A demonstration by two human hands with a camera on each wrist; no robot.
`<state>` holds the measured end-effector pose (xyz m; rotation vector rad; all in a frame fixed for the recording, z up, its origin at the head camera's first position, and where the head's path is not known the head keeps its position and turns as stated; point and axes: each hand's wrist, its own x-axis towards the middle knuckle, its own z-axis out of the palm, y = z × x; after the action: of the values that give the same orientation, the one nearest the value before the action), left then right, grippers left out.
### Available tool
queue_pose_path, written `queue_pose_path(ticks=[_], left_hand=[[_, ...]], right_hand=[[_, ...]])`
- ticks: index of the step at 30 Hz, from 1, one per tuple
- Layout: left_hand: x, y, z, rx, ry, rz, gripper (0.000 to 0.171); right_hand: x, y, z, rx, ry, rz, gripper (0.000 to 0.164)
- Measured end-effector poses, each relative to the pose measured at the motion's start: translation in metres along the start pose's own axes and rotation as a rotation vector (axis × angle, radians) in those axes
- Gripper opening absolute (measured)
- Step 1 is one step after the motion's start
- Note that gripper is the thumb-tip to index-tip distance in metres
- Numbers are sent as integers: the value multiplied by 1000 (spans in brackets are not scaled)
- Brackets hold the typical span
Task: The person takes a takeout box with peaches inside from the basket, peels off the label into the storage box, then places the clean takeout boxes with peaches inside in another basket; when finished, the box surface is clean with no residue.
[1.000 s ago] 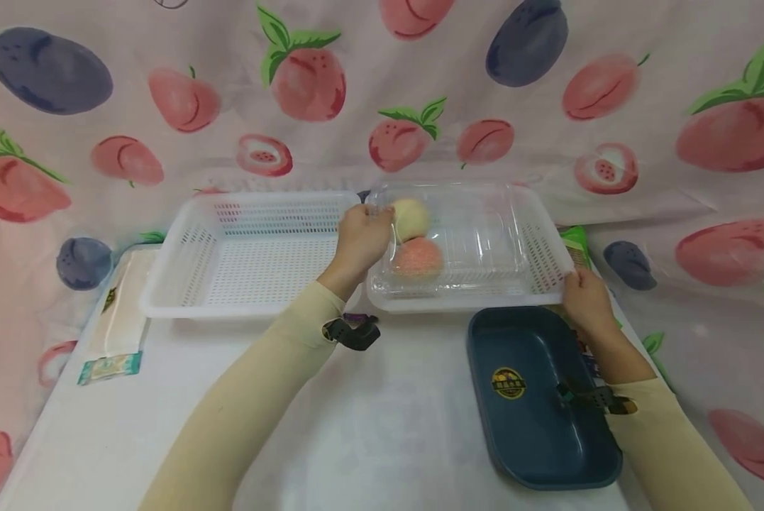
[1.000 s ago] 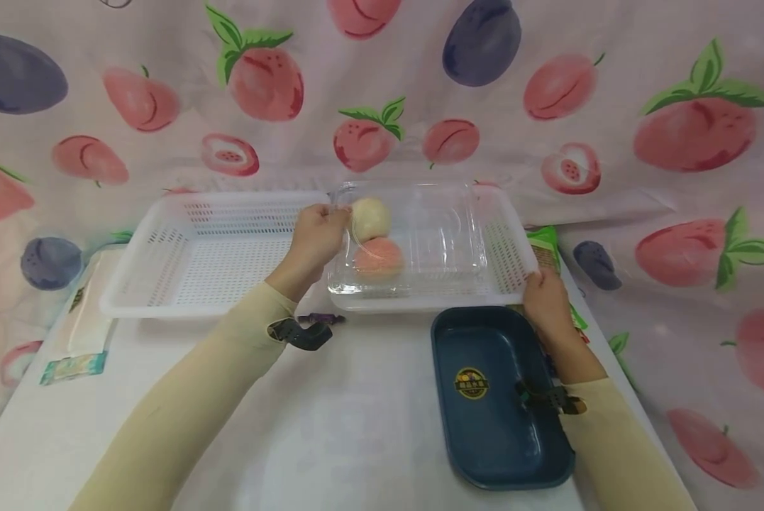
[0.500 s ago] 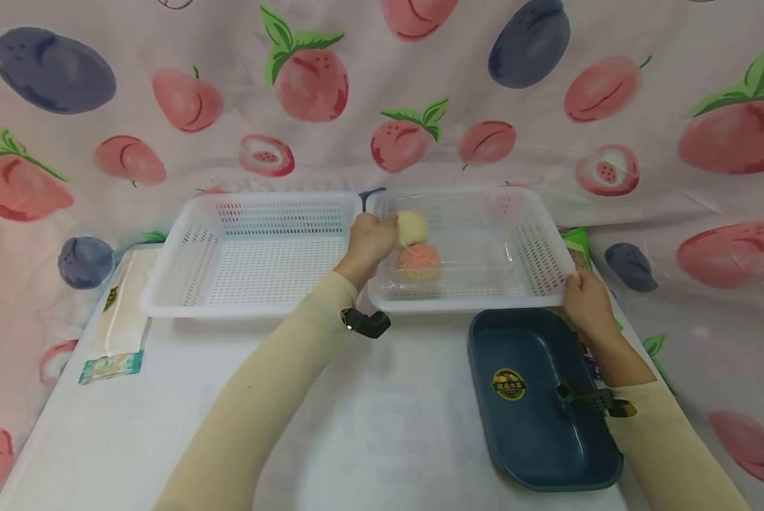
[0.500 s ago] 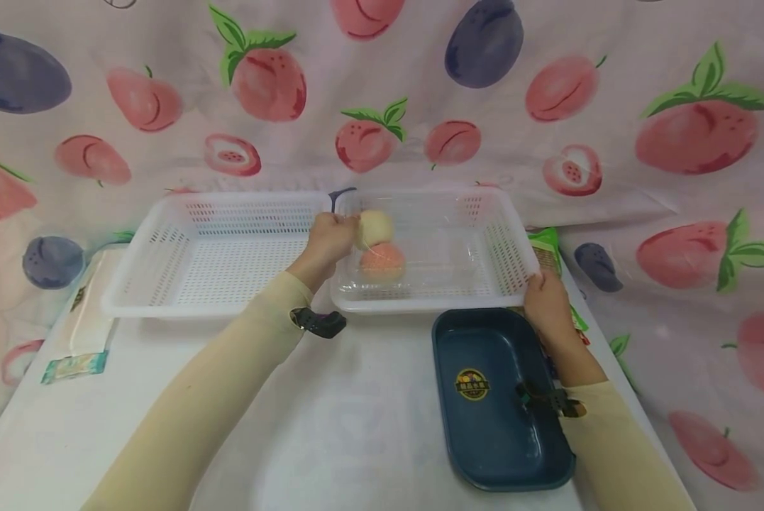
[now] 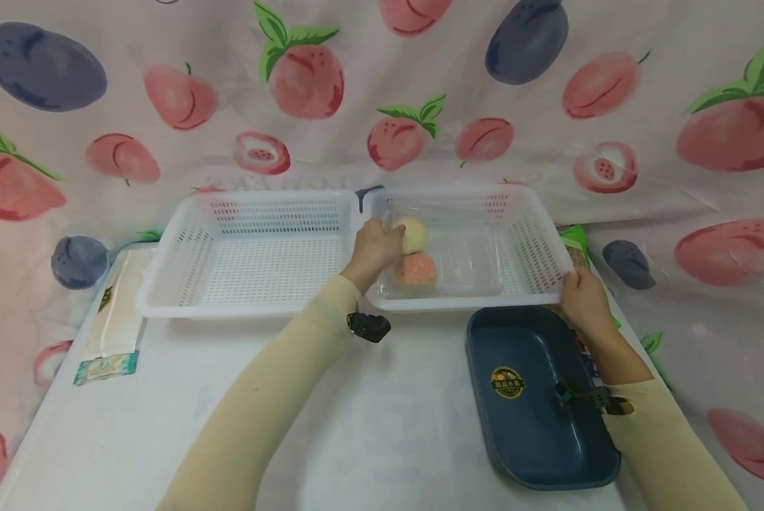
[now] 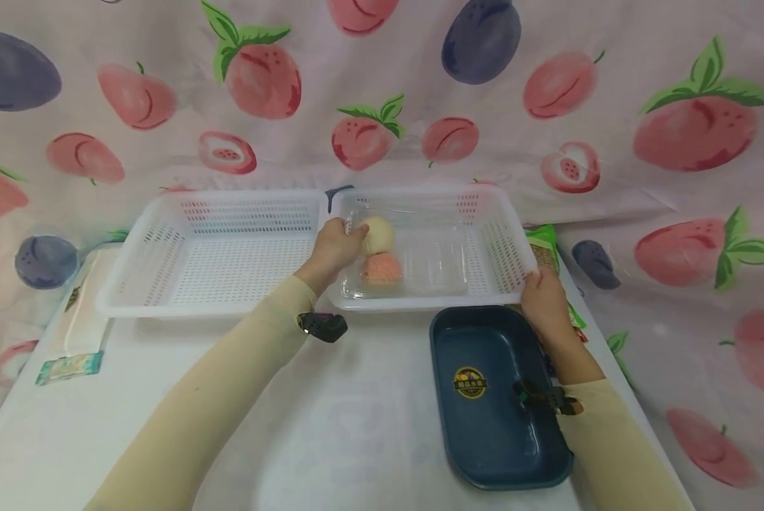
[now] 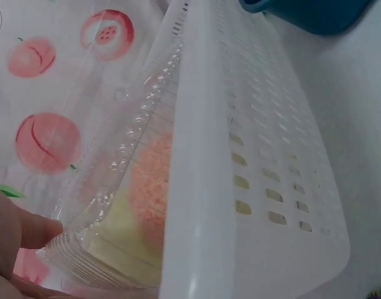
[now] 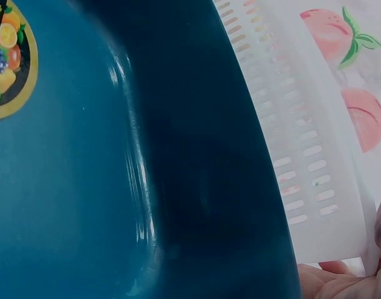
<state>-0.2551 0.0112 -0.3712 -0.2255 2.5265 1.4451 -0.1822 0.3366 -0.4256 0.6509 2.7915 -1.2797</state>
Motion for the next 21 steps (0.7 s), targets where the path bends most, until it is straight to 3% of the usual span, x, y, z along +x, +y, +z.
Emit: queue_pose_path(ticks=[13, 21], left_hand=[[4, -6, 0, 90, 4, 8, 65], [5, -6, -1, 88, -7, -2, 63]], right_hand=[[0, 0, 1, -12, -7, 10, 55], [-3, 0, -2, -18, -26, -36, 56]])
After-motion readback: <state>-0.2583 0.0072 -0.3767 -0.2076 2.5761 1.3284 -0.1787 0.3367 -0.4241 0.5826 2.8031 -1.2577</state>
